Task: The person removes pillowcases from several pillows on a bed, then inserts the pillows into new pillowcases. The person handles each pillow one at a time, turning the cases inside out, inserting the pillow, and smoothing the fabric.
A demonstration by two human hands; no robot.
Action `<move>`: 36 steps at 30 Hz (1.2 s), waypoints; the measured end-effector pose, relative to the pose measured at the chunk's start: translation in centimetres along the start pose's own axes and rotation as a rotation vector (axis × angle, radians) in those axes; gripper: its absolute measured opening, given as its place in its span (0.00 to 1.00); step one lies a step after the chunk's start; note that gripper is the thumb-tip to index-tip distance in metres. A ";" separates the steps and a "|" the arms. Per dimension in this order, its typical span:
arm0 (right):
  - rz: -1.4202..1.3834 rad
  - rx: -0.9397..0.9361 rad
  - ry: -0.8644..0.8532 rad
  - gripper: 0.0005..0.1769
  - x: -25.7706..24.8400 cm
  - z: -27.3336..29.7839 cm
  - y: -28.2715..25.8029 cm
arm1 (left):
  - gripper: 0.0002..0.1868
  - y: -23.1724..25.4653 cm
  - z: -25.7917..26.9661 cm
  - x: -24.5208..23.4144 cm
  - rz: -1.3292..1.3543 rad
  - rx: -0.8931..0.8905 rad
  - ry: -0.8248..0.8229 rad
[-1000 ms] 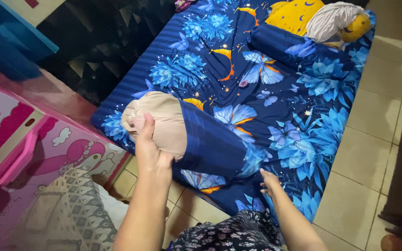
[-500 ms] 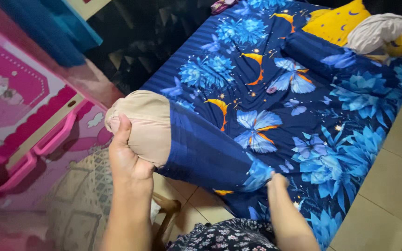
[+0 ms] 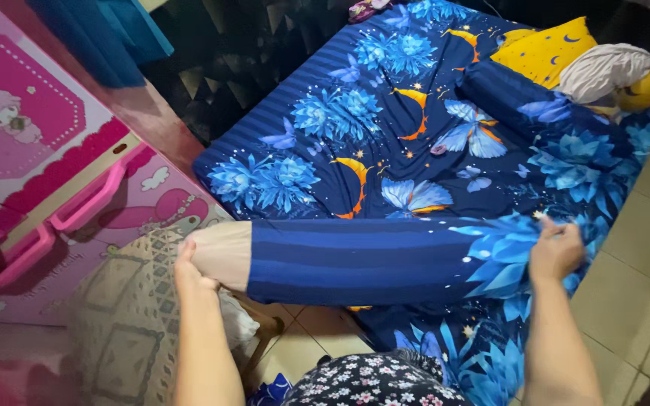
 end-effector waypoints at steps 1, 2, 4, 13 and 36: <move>0.052 -0.005 0.007 0.23 -1.3 -1.1 0.2 | 0.15 -1.9 -1.5 -2.0 -0.011 -0.016 0.029; 0.101 -0.011 0.015 0.24 -2.4 -2.2 0.1 | 0.16 -3.9 -3.0 -3.8 -0.010 -0.045 0.055; 0.012 -0.040 0.027 0.19 -4.5 -4.7 -0.3 | 0.18 -8.1 -5.2 -7.2 -0.011 -0.106 0.112; 0.000 -0.142 0.121 0.16 -10.3 -10.2 2.0 | 0.25 -15.8 -4.8 -8.5 0.038 -0.310 0.275; -0.714 -0.584 -0.893 0.77 6.7 10.5 -27.3 | 0.35 -7.7 23.5 30.4 -0.224 -0.144 -1.109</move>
Point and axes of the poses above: each hand's wrist, its own z-axis away from the middle knuckle, its own x-axis out of the palm, y = z × x, the point moved 10 cm from there along -z, towards the middle knuckle, and after that the axes turned 3 degrees about -x, right-handed, at the moved point
